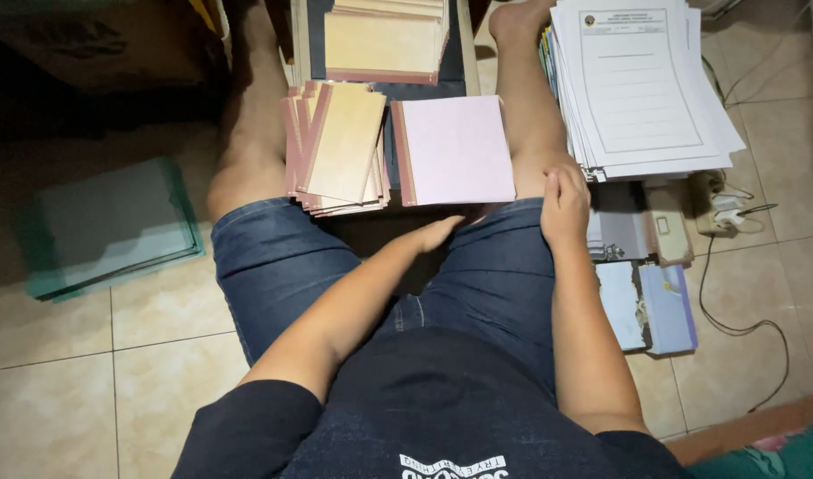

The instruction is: A person sitting on the floor is organizing and aligning stacks of paper and envelopes. They pick up individual pink envelopes and place them onto a larger stack of beige papers, frequently patting the stacks to ensure they are neatly aligned.

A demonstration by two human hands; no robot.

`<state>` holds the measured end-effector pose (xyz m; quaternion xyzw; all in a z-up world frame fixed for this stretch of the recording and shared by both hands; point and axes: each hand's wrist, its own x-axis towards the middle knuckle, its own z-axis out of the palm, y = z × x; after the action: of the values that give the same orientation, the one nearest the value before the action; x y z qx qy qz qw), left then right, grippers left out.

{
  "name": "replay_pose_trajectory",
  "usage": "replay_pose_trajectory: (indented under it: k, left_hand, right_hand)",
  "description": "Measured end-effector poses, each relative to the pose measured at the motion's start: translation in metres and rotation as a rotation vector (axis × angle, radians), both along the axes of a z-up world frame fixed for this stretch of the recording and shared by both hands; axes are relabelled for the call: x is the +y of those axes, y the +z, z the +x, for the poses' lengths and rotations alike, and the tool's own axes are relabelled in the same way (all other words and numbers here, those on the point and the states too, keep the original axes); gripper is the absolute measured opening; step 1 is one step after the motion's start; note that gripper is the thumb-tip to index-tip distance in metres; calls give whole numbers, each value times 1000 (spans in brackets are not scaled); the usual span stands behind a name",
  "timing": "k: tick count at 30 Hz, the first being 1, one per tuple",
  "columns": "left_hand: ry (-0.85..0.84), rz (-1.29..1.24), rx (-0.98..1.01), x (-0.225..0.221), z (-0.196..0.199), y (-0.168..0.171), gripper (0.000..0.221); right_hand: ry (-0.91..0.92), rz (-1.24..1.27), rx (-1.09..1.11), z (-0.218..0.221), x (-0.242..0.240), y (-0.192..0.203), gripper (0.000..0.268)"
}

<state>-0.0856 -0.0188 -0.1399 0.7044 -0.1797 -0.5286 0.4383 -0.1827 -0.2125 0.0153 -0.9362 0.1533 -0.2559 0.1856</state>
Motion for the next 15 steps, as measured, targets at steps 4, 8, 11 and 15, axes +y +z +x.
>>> replay_pose_trajectory:
  k: [4,8,11,15]
  left_hand:
    - [-204,11,-47,0,5,56,73]
    - [-268,-133,-78,-11,6,13,65]
    - [-298,-234,-112,-3,6,-22,59]
    - [-318,-309,-135,18,13,-79,54]
  right_hand:
    - [130,275,-96,6,-3,2,42]
    - [42,592,-290,6,0,6,59]
    - [-30,629,-310,7,-5,2,66]
    - [-44,667,-305,10,-11,1,72]
